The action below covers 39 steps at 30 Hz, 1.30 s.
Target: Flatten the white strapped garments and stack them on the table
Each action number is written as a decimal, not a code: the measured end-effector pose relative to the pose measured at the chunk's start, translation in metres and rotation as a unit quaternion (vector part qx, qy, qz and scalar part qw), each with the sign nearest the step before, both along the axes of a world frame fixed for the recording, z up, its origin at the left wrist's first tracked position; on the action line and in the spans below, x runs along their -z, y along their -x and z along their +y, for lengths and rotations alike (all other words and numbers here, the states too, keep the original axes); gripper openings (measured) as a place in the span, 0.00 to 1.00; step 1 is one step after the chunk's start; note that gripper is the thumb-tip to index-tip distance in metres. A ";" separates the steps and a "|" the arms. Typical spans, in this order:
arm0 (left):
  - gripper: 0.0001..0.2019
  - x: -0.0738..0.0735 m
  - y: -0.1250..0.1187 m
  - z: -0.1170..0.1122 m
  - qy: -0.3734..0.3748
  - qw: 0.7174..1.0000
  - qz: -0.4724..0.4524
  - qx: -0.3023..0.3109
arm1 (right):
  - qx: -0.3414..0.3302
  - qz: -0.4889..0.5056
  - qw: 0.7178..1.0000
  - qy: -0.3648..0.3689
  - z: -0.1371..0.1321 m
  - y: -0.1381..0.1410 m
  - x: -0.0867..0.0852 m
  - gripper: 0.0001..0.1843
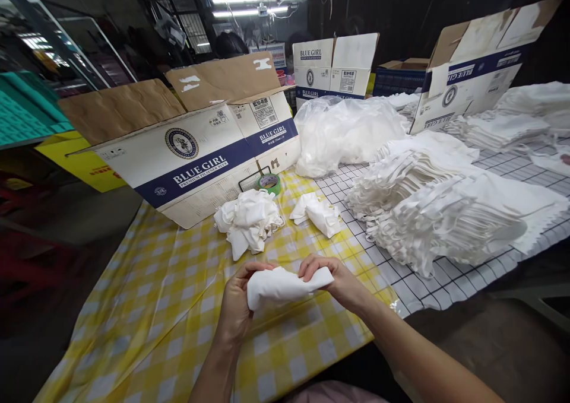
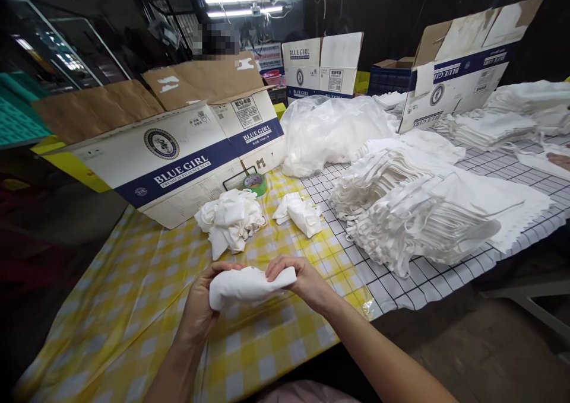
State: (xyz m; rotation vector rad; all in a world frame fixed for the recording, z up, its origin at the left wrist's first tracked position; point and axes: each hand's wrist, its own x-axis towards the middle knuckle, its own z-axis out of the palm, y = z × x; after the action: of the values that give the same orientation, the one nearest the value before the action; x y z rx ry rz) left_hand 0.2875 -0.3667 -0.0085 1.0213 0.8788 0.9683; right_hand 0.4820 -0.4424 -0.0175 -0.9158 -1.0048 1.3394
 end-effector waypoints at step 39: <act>0.14 0.013 -0.045 0.010 -0.050 0.997 0.044 0.036 | 0.016 -0.085 0.996 0.034 0.016 0.010 0.028 0.14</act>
State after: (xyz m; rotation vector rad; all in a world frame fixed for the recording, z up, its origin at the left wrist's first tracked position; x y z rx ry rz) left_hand 0.3327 -0.3567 -0.0219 1.1796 0.8672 0.9194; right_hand 0.4719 -0.4268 -0.0458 -1.1074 -1.0744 1.2916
